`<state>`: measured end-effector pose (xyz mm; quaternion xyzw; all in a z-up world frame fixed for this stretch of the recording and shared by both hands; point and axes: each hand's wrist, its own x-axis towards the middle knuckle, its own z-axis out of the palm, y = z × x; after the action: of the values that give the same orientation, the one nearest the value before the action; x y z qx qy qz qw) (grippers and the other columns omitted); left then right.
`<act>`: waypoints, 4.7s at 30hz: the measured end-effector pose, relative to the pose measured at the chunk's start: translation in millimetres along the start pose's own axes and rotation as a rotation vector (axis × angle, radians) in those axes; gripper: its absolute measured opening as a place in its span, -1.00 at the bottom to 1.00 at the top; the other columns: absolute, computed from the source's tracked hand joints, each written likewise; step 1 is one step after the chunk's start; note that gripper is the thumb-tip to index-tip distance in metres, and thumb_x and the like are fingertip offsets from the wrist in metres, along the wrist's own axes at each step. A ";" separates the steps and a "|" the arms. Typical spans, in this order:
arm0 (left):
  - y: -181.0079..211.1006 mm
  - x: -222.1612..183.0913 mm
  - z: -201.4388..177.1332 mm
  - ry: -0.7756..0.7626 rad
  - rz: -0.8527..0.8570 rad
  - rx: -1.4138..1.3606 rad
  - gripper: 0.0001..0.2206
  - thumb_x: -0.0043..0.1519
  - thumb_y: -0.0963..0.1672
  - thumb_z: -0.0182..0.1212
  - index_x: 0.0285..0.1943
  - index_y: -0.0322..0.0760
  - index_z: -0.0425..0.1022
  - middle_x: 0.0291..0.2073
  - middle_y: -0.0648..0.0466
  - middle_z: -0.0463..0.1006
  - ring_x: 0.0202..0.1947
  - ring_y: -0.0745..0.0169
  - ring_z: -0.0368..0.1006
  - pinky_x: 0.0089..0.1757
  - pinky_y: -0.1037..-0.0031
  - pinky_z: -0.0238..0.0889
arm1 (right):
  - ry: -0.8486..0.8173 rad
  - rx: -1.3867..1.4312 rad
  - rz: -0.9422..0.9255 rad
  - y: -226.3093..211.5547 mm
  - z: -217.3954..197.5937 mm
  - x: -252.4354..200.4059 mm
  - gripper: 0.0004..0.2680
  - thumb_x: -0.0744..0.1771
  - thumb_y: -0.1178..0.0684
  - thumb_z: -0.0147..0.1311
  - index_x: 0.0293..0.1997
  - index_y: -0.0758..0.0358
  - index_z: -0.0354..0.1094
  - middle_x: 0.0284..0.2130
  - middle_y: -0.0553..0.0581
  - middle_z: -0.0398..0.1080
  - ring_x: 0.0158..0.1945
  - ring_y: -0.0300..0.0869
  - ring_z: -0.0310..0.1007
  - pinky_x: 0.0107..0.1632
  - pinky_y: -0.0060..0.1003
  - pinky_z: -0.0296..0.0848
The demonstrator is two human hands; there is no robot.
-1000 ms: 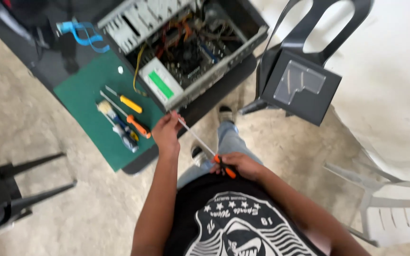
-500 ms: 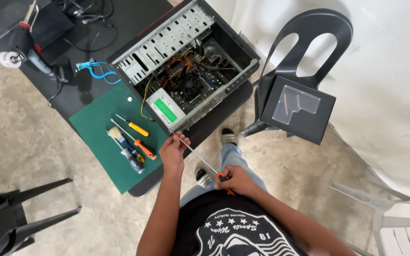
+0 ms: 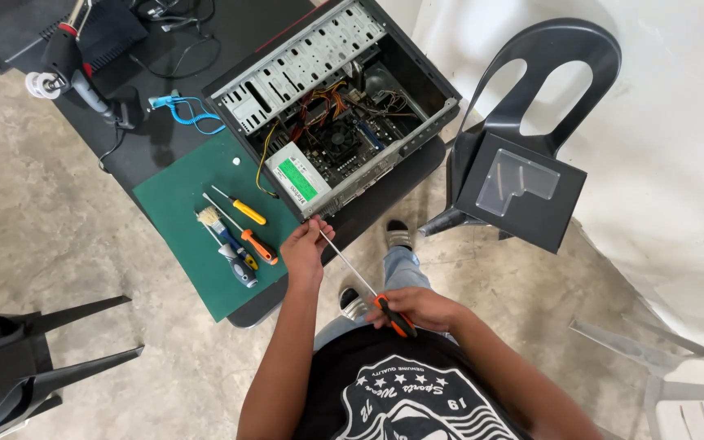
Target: Removing internal components from a desktop computer case using screwdrivers and probes.
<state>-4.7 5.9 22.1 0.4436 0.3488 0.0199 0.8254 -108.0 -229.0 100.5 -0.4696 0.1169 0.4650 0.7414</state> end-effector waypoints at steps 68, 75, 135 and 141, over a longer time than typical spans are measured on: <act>13.1 6.1 4.6 -0.036 0.009 -0.059 -0.76 0.30 -0.19 0.19 -0.06 -0.67 0.49 -0.32 -0.33 0.62 -0.29 -0.17 0.64 -0.19 0.15 0.64 | -0.019 0.228 -0.050 10.5 46.5 -3.7 -0.69 0.36 0.23 -0.10 0.25 0.53 0.22 -0.04 0.57 0.45 0.01 0.25 0.53 0.05 0.13 0.52; 28.8 -5.9 8.8 -0.030 0.023 0.057 -0.73 0.25 -0.16 0.28 -0.09 -0.66 0.51 -0.36 -0.27 0.60 -0.36 -0.04 0.64 -0.24 0.25 0.65 | 0.258 0.030 -0.072 25.2 51.3 6.9 -0.69 0.21 0.31 0.28 0.04 0.55 0.42 -0.30 0.28 0.55 -0.27 -0.06 0.60 -0.21 -0.25 0.62; -0.2 18.1 -5.0 -0.135 -0.065 -0.246 -0.73 0.35 -0.18 0.11 0.08 -0.62 0.46 -0.21 -0.25 0.64 -0.20 -0.05 0.64 -0.08 0.19 0.63 | -0.059 0.174 -0.012 13.1 38.6 4.2 -0.68 0.37 0.02 -0.07 0.18 0.48 0.21 -0.06 0.45 0.41 -0.30 0.08 0.55 -0.39 -0.17 0.55; 6.1 7.8 0.3 -0.113 0.011 -0.198 -0.75 0.34 -0.20 0.12 0.06 -0.64 0.46 -0.17 -0.34 0.62 -0.18 -0.16 0.63 -0.07 0.11 0.62 | 0.175 -0.053 -0.172 30.5 28.7 18.3 -0.73 0.17 0.31 0.34 -0.14 0.59 0.40 -0.43 0.30 0.46 -0.43 -0.01 0.57 -0.44 -0.25 0.57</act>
<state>3.1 12.0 22.5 0.3621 0.2955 0.0336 0.8834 -130.1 -191.5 86.7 -0.5363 0.1283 0.3599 0.7526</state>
